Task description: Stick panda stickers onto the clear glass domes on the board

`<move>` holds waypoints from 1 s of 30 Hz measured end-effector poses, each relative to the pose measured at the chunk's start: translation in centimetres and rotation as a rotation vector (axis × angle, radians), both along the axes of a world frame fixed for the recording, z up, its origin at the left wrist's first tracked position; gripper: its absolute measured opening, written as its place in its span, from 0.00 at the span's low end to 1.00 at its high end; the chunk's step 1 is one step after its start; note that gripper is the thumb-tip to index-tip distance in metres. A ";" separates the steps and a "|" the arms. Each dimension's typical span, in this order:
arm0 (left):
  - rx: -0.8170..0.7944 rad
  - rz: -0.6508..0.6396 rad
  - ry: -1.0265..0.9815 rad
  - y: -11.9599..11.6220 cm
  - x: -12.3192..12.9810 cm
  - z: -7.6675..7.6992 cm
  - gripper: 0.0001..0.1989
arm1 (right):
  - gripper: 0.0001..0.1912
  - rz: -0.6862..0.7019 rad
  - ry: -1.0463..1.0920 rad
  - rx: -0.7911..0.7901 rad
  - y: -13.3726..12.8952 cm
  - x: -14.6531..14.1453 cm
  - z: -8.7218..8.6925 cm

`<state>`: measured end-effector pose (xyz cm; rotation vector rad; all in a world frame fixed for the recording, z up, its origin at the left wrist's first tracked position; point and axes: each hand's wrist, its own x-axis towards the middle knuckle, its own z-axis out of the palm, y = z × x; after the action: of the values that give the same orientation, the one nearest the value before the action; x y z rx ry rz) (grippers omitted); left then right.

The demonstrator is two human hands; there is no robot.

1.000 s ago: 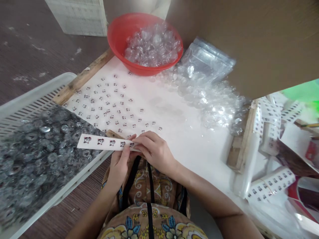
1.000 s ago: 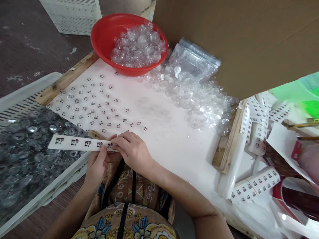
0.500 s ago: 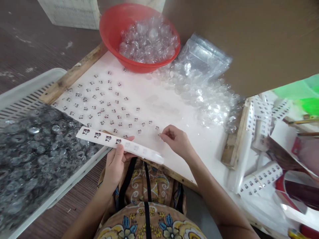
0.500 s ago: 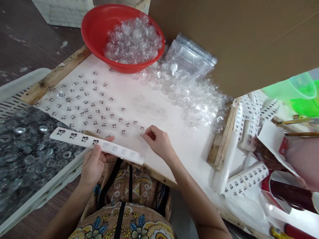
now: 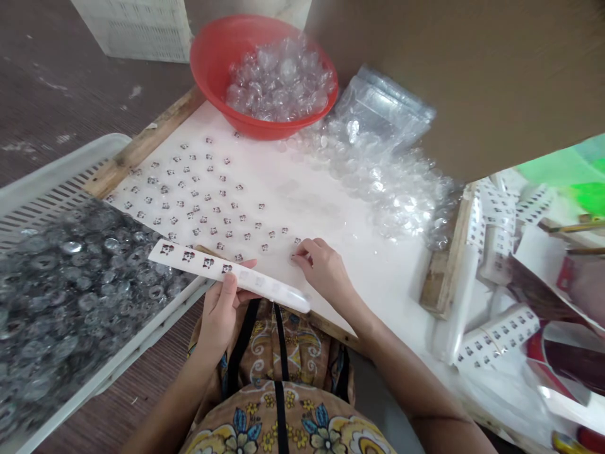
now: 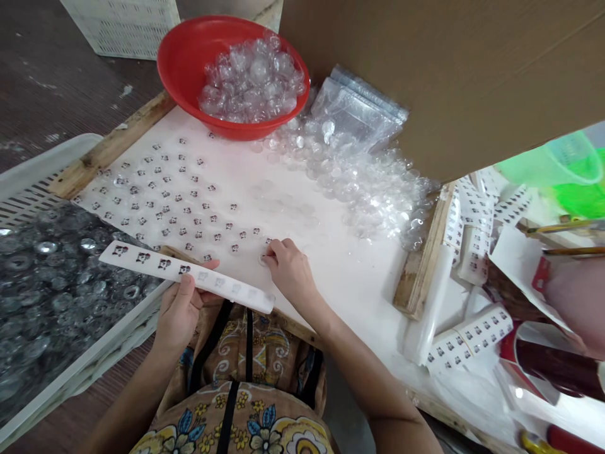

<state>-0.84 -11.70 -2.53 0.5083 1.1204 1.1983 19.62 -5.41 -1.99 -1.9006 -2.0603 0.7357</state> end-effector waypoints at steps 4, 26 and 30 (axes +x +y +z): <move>-0.006 -0.011 0.001 0.0 -0.1 0.1 0.25 | 0.09 -0.059 0.081 -0.030 0.0 0.1 -0.1; 0.159 -0.247 0.362 0.4 0.8 1.3 0.13 | 0.06 0.141 0.641 -0.011 -0.7 -5.2 5.0; 0.181 -0.263 0.463 0.1 0.9 1.5 0.13 | 0.05 0.145 0.585 0.066 -1.4 -6.2 5.4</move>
<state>0.06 -11.56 -1.01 1.0788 1.2891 0.9776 13.44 -6.77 3.40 -1.2978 -1.8193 1.0863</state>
